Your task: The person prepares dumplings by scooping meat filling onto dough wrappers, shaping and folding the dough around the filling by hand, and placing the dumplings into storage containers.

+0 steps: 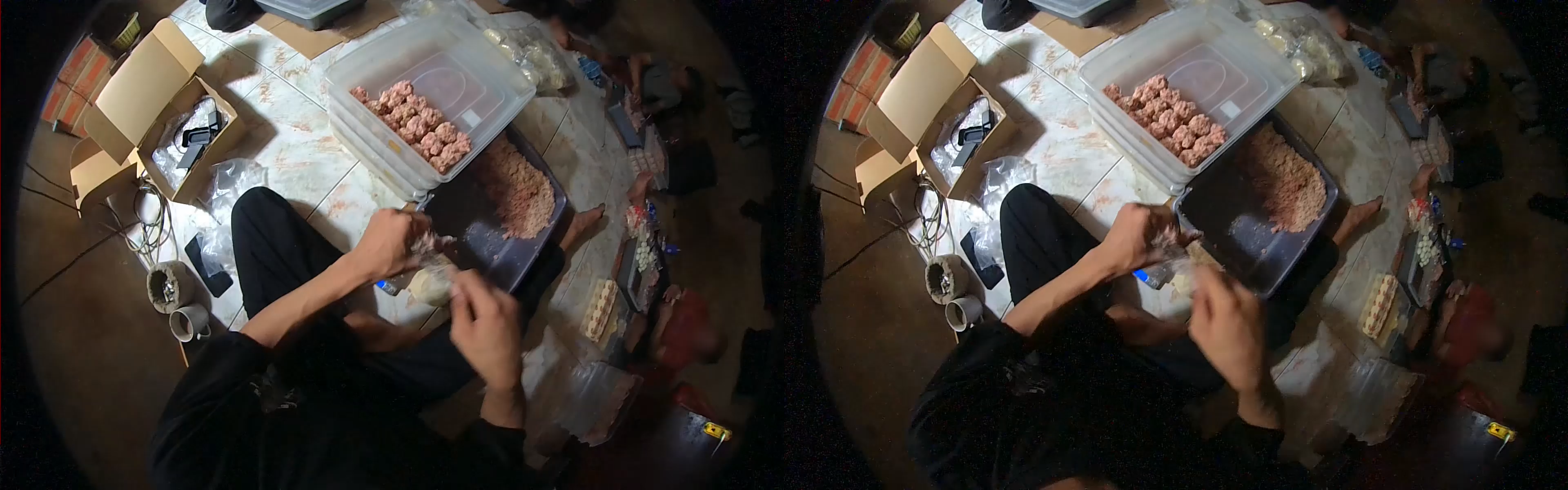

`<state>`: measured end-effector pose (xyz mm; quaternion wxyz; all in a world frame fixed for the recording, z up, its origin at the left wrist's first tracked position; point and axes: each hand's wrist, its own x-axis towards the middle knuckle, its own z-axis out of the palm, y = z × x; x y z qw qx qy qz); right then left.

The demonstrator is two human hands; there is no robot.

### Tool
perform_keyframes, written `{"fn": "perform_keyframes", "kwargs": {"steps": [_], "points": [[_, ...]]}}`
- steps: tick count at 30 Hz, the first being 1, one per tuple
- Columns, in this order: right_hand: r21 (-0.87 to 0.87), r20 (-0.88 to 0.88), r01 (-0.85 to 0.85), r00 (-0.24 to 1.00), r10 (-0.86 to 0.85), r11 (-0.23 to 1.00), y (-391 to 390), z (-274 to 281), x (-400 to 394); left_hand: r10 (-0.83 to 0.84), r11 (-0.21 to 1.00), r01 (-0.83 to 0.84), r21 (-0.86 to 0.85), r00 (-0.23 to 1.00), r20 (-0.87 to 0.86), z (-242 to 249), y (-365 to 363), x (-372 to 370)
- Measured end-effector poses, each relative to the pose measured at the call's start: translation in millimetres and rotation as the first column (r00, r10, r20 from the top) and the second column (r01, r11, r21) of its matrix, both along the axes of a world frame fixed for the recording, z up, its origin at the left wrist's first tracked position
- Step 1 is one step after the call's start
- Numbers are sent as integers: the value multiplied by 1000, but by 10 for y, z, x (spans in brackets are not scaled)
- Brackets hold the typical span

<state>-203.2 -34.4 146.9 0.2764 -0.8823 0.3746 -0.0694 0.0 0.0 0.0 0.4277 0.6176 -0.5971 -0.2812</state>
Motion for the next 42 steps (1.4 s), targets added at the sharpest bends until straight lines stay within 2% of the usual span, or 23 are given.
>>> {"fn": "perform_keyframes", "kwargs": {"steps": [2, 4, 6, 7, 11, 12, 13, 15, 17, 19, 21, 23, 24, 25, 27, 28, 30, 31, 33, 35, 36, 39, 42], "points": [[-59, 5, 198, 980, -198, 978, -224, 105, -124, 96, 978, -43, 202, 961, -261, 209, -36, 36], [-214, 179, 337, 936, -302, 917, -598, -476, 16, 54, 996, -18, 87, 896, -441, 124, 44, 414], [-98, -212, 269, 935, -284, 958, -968, -1088, -338, 148, 978, -202, -51, 846, -513, 136, 227, 373], [-123, -274, 204, 934, -231, 971, -1162, -1507, -458, 242, 947, -315, -57, 821, -517, 259, 304, 422], [-20, -219, 254, 943, -252, 967, -1724, -2407, -511, 5, 933, -38, -357, 996, -95, 263, 343, 95], [-214, -261, 202, 931, -255, 956, -1706, -2502, -513, 110, 961, -149, -233, 979, -173, 287, 356, -3], [-252, -97, 199, 968, -229, 947, -1635, -2361, -377, 135, 991, -125, 52, 891, -434, 536, 372, 45], [-328, 208, 197, 969, -133, 924, -1126, -1692, -2, 250, 934, -320, -160, 903, -349, 427, 405, 239], [8, 19, -8, 1000, 8, 1000, -626, -1278, 146, 495, 817, -572, -75, 762, -418, 262, 548, 514], [115, -180, 1, 983, 20, 993, -271, -1697, 205, 514, 853, -522, 21, 831, -214, 172, 608, 524], [15, -196, -154, 969, 153, 988, -16, -2083, 313, 315, 917, -381, -114, 871, -378, -887, 581, 166], [-249, -217, -253, 955, 201, 935, -47, -2625, 314, 191, 982, -170, 86, 879, -436, 5, 527, 132], [-165, 3, -226, 973, 230, 960, -98, -3010, 291, 165, 986, -163, 43, 882, -441, 7, 482, 116], [-62, 224, -225, 946, 234, 972, -161, -2916, 468, 144, 987, -158, 6, 885, -443, -29, 466, 107], [-1, -367, -215, 908, 200, 977, -162, -2070, 565, 261, 936, -346, -62, 804, -535, -155, 541, 233], [150, 109, -138, 986, 122, 979, -260, -1783, 452, 301, 927, -373, -27, 785, -541, -252, 554, 352], [-223, 231, -106, 960, 159, 969, -469, -767, 685, 381, 923, -360, 136, 805, -455, -467, 546, 441], [-360, 271, -29, 953, 134, 933, -497, -262, 873, 308, 940, -340, 41, 786, -536, -632, 432, 350], [-349, 230, -176, 936, 266, 920, -700, 241, 1214, 97, 995, -69, 70, 829, -550, -1175, 278, 174], [-283, 180, -359, 891, 417, 889, -964, 277, 1730, -58, 994, 53, -101, 997, -43, -1694, 109, -42], [-263, 123, -409, 884, 451, 874, -1154, 163, 2010, -105, 978, 143, -152, 967, 233, -1818, 82, -87], [-216, 193, -320, 912, 362, 922, -1758, -375, 2837, -215, 972, 156, 177, 893, 395, -1778, 197, -89], [130, 90, -234, 970, 224, 963, -1924, -691, 3320, -37, 999, 31, 24, 936, 351, -1649, 285, -56]]}}
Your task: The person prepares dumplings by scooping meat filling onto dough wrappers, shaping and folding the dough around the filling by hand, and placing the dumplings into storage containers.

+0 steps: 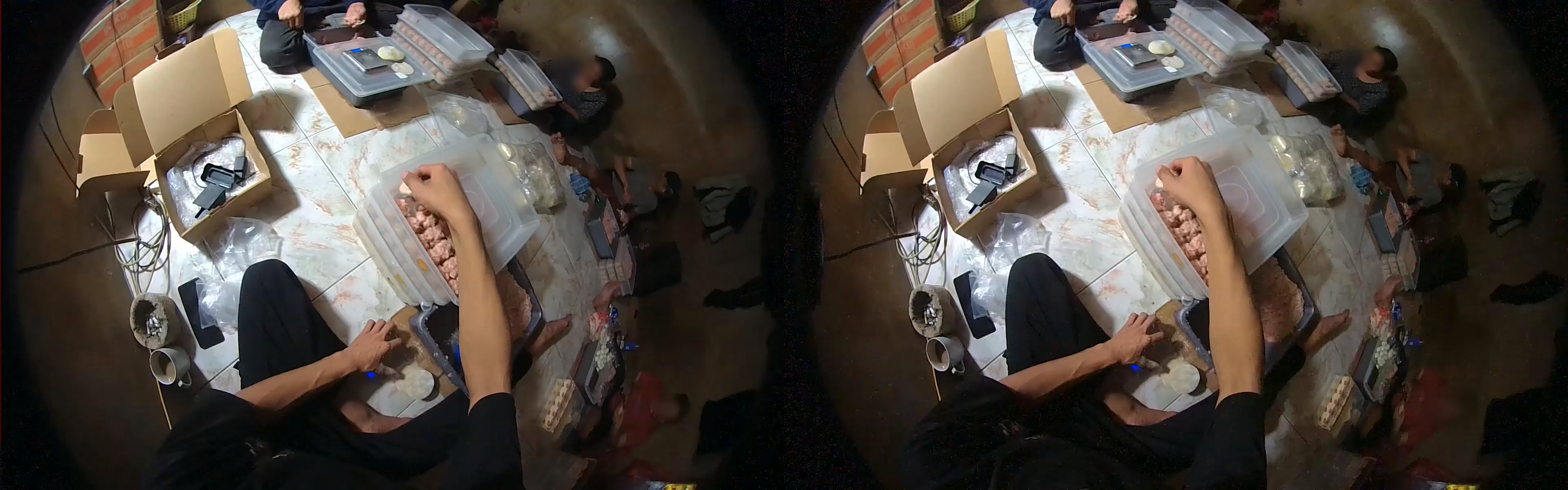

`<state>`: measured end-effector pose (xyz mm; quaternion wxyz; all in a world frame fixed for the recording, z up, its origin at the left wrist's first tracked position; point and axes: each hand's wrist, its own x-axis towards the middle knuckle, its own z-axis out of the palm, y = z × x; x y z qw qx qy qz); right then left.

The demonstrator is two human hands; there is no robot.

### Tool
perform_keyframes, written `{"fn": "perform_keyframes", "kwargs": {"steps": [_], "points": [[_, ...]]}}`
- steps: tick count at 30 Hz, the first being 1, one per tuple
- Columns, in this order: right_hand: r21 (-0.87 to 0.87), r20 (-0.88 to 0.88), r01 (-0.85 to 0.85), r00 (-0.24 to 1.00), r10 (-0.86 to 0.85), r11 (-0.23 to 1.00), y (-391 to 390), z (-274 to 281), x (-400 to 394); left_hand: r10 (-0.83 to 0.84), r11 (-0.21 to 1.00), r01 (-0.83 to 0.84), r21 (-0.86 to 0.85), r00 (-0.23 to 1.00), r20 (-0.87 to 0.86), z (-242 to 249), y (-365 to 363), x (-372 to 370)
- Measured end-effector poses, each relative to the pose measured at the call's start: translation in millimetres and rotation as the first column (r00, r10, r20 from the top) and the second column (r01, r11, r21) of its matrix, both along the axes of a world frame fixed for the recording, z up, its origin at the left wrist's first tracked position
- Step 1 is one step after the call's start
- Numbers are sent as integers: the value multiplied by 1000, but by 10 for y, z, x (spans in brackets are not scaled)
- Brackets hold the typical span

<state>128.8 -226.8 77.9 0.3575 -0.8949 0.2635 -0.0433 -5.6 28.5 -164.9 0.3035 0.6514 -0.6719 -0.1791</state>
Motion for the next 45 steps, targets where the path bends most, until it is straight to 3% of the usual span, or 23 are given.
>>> {"fn": "perform_keyframes", "kwargs": {"steps": [2, 5, 6, 9, 10, 11, 13, 16, 17, 19, 25, 26, 29, 30, 32, 33, 34, 35, 37, 39, 41, 43, 45], "points": [[126, -140, -22, 989, 39, 992, -98, -215, 170, 158, 976, -180, -119, 973, -170, 239, 22, 17], [-88, 14, -92, 995, 94, 992, -81, -264, 148, 361, 907, -417, -59, 843, -399, 234, -96, 50], [-55, -48, -72, 996, 70, 996, -17, -183, 144, 426, 852, -516, -93, 785, -449, 170, -147, 39], [-120, -53, -128, 991, 123, 984, -3, -202, 97, 508, 781, -624, 33, 602, -616, 28, -212, 80], [-138, -84, -129, 989, 119, 982, 46, -123, 29, 556, 738, -659, 146, 470, -686, 53, -221, 119], [-269, 72, -101, 990, 125, 958, 120, -72, -94, 604, 689, -671, 272, 325, -728, 56, -217, 158], [-499, 361, 25, 915, 181, 867, 293, 50, -358, 558, 662, -711, 237, 257, -789, 17, -259, 258], [-412, 339, 56, 936, 96, 909, 799, 420, -969, 549, 594, -753, 285, 120, -827, -64, -383, 353], [-355, 306, 46, 950, 70, 934, 916, 362, -1205, 547, 616, -688, 383, 23, -837, -117, -395, 383], [-241, 241, 31, 970, 29, 970, 1152, 169, -1683, 490, 596, -705, 384, -59, -869, -136, -447, 399], [83, -164, 197, 970, -181, 977, 1763, -738, -2652, 506, 605, -703, 374, -23, -862, -219, -369, 396], [-18, -119, 86, 989, -87, 996, 1765, -1073, -2773, 522, 604, -709, 364, 7, -853, -199, -367, 366], [69, -1, -16, 1000, 17, 998, 1814, -1540, -2863, 541, 645, -714, 272, 176, -822, -203, -323, 315], [131, -86, -41, 995, 53, 990, 1791, -1727, -2858, 581, 642, -734, 224, 274, -766, -169, -292, 311], [-239, -157, -219, 970, 185, 946, 1795, -2120, -2842, 653, 604, -773, 191, 343, -675, -480, -272, 302], [-228, -92, -222, 974, 206, 948, 1781, -2105, -2829, 646, 592, -800, 95, 401, -650, -649, -269, 298], [-81, -220, -266, 945, 243, 961, 1708, -1915, -2748, 620, 598, -793, 115, 368, -693, -705, -261, 306], [-11, -9, -262, 965, 262, 965, 1625, -1777, -2739, 592, 617, -767, 175, 307, -745, -609, -247, 313], [-43, 109, -199, 973, 203, 979, 1529, -764, -2467, 532, 651, -725, 224, 226, -816, -526, -255, 322], [-234, 274, -107, 946, 172, 966, 1349, 170, -2113, 553, 631, -731, 259, 189, -812, -431, -296, 282], [-390, 273, -46, 948, 163, 920, 1130, 888, -1735, 554, 661, -651, 373, 88, -828, -217, -325, 255], [-378, 231, -56, 961, 152, 924, 809, 1070, -1233, 566, 678, -651, 340, 168, -807, -244, -347, 255], [-420, 157, -91, 973, 171, 903, 389, 891, -628, 575, 673, -639, 372, 136, -806, -224, -341, 268]]}}
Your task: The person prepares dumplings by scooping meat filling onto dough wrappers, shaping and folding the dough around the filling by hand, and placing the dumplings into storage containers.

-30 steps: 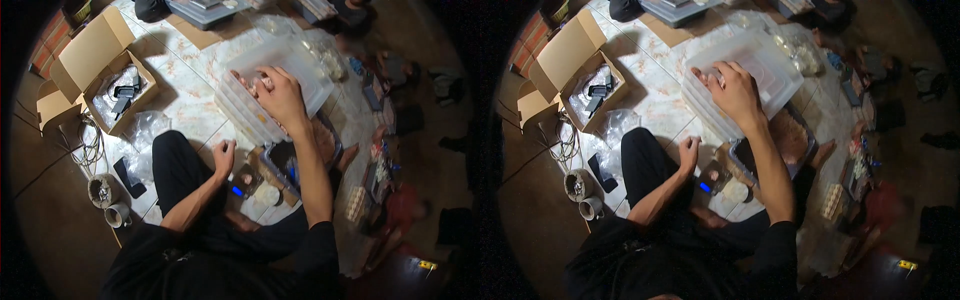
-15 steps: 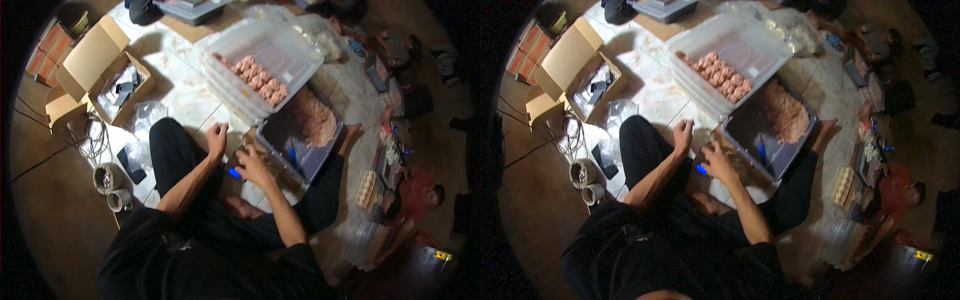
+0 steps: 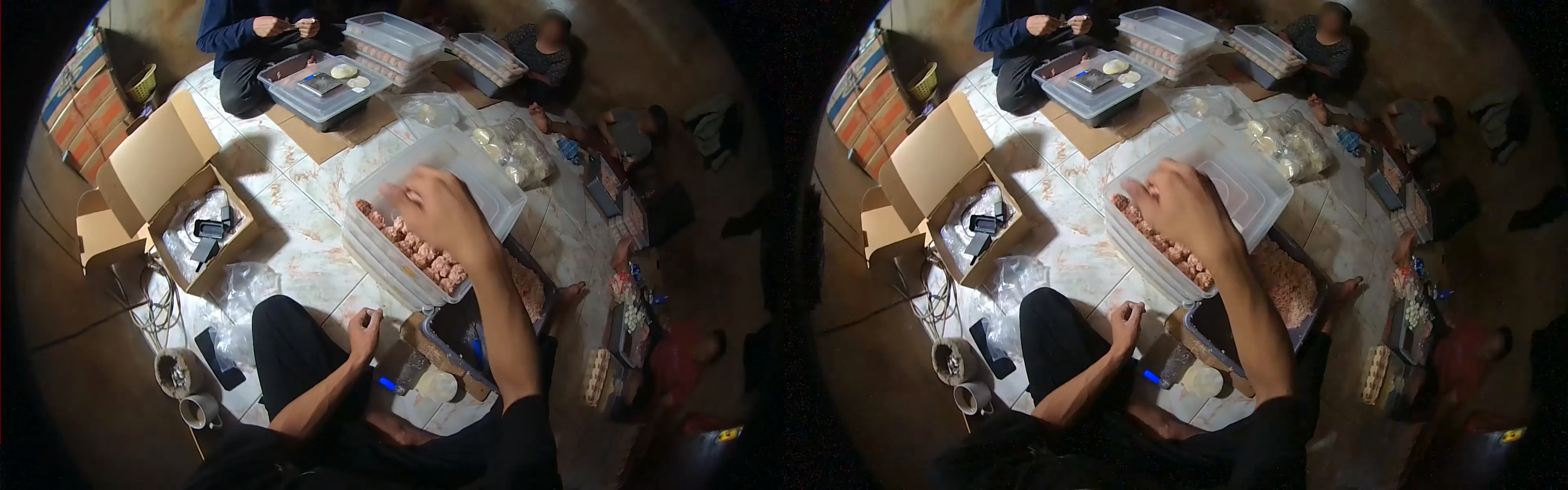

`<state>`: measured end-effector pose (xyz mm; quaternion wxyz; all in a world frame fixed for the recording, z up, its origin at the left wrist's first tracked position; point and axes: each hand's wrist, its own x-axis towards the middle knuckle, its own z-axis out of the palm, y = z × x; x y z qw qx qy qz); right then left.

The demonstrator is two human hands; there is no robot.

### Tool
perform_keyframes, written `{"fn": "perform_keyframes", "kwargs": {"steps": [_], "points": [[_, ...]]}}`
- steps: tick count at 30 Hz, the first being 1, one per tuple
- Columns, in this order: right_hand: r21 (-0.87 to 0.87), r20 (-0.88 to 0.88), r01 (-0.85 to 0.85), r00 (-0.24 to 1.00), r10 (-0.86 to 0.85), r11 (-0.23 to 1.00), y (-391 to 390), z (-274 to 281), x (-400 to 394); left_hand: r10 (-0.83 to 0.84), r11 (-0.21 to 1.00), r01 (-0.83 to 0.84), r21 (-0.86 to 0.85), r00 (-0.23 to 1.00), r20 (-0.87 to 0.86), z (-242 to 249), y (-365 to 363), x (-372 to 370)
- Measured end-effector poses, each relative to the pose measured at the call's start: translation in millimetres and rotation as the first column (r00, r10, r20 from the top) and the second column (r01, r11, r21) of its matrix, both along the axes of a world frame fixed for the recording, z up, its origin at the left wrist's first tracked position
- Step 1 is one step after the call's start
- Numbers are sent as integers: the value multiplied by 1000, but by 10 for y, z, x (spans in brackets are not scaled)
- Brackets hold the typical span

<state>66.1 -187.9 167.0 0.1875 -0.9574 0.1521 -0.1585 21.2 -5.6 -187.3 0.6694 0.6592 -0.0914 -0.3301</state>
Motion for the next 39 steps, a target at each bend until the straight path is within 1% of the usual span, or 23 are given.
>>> {"fn": "perform_keyframes", "kwargs": {"steps": [1, 4, 7, 10, 11, 14, 15, 17, 18, 20, 21, 22, 24, 25, 26, 28, 29, 30, 32, 34, 36, 38, 39], "points": [[-64, -18, -30, 999, 29, 997, -237, -266, 281, 11, 1000, -11, -5, 1000, -22, -43, 42, -1], [31, -497, 84, 866, -57, 996, -612, -654, 821, 52, 998, -55, -34, 996, -72, -106, 10, 50], [231, -484, 15, 869, 102, 973, -697, -848, 777, 58, 998, -61, -31, 994, -90, -90, 81, 112], [316, -431, 26, 894, 119, 948, -661, -827, 653, 54, 995, -65, -75, 989, -139, -62, 4, 11], [398, -362, -2, 918, 159, 917, -690, -967, 648, 37, 998, -43, -47, 991, -130, -47, 1, 9], [37, -347, -80, 934, 88, 996, -454, -885, 421, 60, 997, -63, -40, 995, -81, -88, 20, 32], [-385, -47, -99, 995, 88, 918, -254, -874, 211, 73, 996, -81, -42, 985, -153, -116, 33, 51], [-244, 181, 1, 983, 44, 970, 225, -412, -149, 76, 996, -82, -34, 983, -165, -188, 160, 103], [-165, 315, 114, 947, -57, 980, 536, -425, -615, 57, 995, -70, -72, 985, -160, -138, 24, 103], [49, 384, 150, 910, -157, 987, 862, -712, -1182, 48, 994, -64, -88, 984, -174, -43, 29, 97], [45, 401, 263, 879, -259, 964, 1062, -855, -1443, 24, 994, -43, -102, 984, -177, 29, 62, 97], [206, 207, 324, 908, -365, 923, 1152, -1172, -1748, 1, 994, -22, -111, 983, -181, 53, 84, 89], [371, -158, 512, 857, -490, 775, 1347, -1779, -2291, -3, 997, -3, -77, 996, -87, -115, 60, 75], [266, -183, 523, 852, -490, 810, 1414, -2231, -2555, -17, 996, 13, -92, 999, -40, -214, 67, 81], [156, -210, 526, 845, -492, 836, 1428, -2653, -2791, -28, 992, 20, -122, 998, -64, -57, 106, 54], [223, -118, 539, 842, -526, 812, 1462, -3169, -3035, -40, 993, 43, -113, 999, 30, -104, 130, 42], [416, -189, 574, 813, -551, 705, 1468, -3209, -3053, -52, 993, 59, -104, 996, 70, -114, 153, 22], [381, -152, 568, 817, -557, 729, 1465, -3228, -3074, -59, 993, 70, -95, 992, 112, -87, 179, -2], [395, -134, 610, 778, -614, 687, 1479, -3257, -3079, -86, 988, 106, -113, 982, 169, -35, 257, -32], [213, -53, 652, 751, -658, 728, 1538, -3142, -3110, -70, 990, 94, -102, 974, 217, -155, 256, 13], [162, -100, 651, 758, -644, 742, 1490, -3203, -3177, -72, 993, 96, -73, 956, 284, -188, 296, 20], [250, -287, 634, 770, -569, 732, 1509, -3347, -3280, -99, 993, 113, -35, 955, 280, -64, 293, -38], [309, -306, 645, 763, -569, 699, 1502, -3379, -3288, -116, 991, 132, -39, 954, 278, 7, 279, -89]]}}
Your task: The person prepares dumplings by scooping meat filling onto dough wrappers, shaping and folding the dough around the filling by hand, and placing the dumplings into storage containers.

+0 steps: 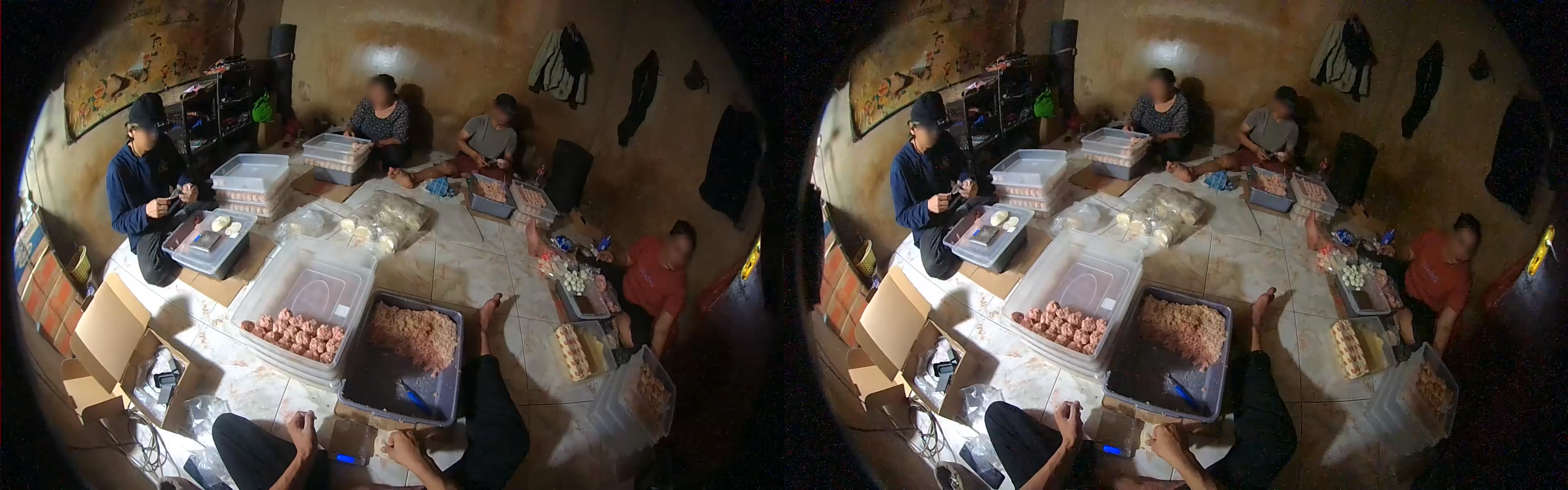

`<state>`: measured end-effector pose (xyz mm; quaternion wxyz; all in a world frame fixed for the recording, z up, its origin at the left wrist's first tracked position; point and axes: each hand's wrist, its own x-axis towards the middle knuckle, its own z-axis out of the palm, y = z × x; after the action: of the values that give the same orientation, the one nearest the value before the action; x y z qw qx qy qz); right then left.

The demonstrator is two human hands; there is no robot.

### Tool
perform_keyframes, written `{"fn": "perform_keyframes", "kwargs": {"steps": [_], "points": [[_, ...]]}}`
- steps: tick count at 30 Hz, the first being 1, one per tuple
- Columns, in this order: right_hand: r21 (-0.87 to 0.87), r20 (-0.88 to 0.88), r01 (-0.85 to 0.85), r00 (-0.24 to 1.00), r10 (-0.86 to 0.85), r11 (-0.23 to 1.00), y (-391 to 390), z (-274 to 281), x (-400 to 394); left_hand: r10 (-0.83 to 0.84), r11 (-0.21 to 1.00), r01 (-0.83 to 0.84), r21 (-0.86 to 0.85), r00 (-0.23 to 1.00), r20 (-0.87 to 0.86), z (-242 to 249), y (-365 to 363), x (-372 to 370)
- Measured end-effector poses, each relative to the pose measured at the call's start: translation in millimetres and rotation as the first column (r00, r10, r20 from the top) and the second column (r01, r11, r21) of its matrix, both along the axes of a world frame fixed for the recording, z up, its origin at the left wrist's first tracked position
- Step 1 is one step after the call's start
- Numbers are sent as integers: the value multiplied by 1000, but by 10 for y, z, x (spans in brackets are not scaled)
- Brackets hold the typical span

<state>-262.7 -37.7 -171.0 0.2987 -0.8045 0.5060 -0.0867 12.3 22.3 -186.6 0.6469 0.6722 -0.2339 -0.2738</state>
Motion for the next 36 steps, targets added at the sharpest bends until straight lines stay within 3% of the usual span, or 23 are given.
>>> {"fn": "perform_keyframes", "kwargs": {"steps": [6, 10, 13, 15, 17, 19, 20, 21, 22, 23, 26, 27, 29, 30, 31, 33, 34, 36], "points": [[68, -22, -17, 1000, 19, 998, -75, 427, -61, -87, 996, 84, 38, 994, 70, 171, 4, -83], [76, -33, -52, 998, 54, 996, -121, 286, -150, -117, 993, 118, -4, 991, 58, 245, 32, -90], [265, -51, -14, 998, 29, 964, -139, 659, -153, -206, 978, 209, 21, 973, -101, 381, 63, -145], [180, -30, 15, 1000, -10, 983, -166, 476, -177, -281, 949, 312, 51, 907, -313, 467, 88, -216], [76, 35, 41, 998, -43, 996, -35, 297, -238, -346, 853, 484, 196, 806, -480, 63, 133, -234], [-148, -21, 106, 994, -110, 983, 163, 977, -44, -256, 775, 626, 84, 433, -864, 877, 189, -454], [-261, 46, 144, 989, -137, 955, 243, 1306, 94, -286, 714, 700, 19, 317, -904, 1047, 219, -509], [-213, 116, 158, 984, -135, 964, 328, 1378, 211, -319, 652, 755, -64, 196, -927, 1129, 204, -554], [-206, 189, 19, 982, 21, 978, 365, 1423, 274, -272, 645, 763, -48, 170, -947, 1118, 179, -612], [-208, 263, -120, 949, 174, 971, 402, 1473, 317, -301, 666, 745, -45, 213, -929, 1102, 171, -665], [117, 315, -69, 949, 28, 991, 385, 1853, 501, -374, 754, 652, -80, 326, -868, 800, 159, -732], [-19, 258, -9, 966, 14, 1000, 316, 1974, 506, -325, 831, 547, -100, 332, -886, 811, 182, -733], [-218, 280, 142, 957, -77, 965, 30, 1715, 336, -339, 840, 516, -169, 254, -906, 648, 182, -582], [-176, 266, 223, 948, -172, 959, -222, 1658, 265, -260, 857, 508, -81, 293, -920, 568, 158, -492], [-131, 249, 309, 930, -270, 942, -503, 1600, 226, -266, 834, 541, -106, 227, -937, 380, 132, -392], [-192, 117, 309, 949, -291, 931, -1027, 1385, 228, -322, 824, 551, -134, 259, -911, 211, 80, -261], [-177, -28, 271, 960, -280, 946, -1267, 1157, 250, -382, 826, 548, -129, 378, -843, 349, 62, -307], [-168, -263, 156, 945, -197, 973, -1639, 507, 212, -410, 821, 563, -90, 472, -780, 466, -49, -336]]}}
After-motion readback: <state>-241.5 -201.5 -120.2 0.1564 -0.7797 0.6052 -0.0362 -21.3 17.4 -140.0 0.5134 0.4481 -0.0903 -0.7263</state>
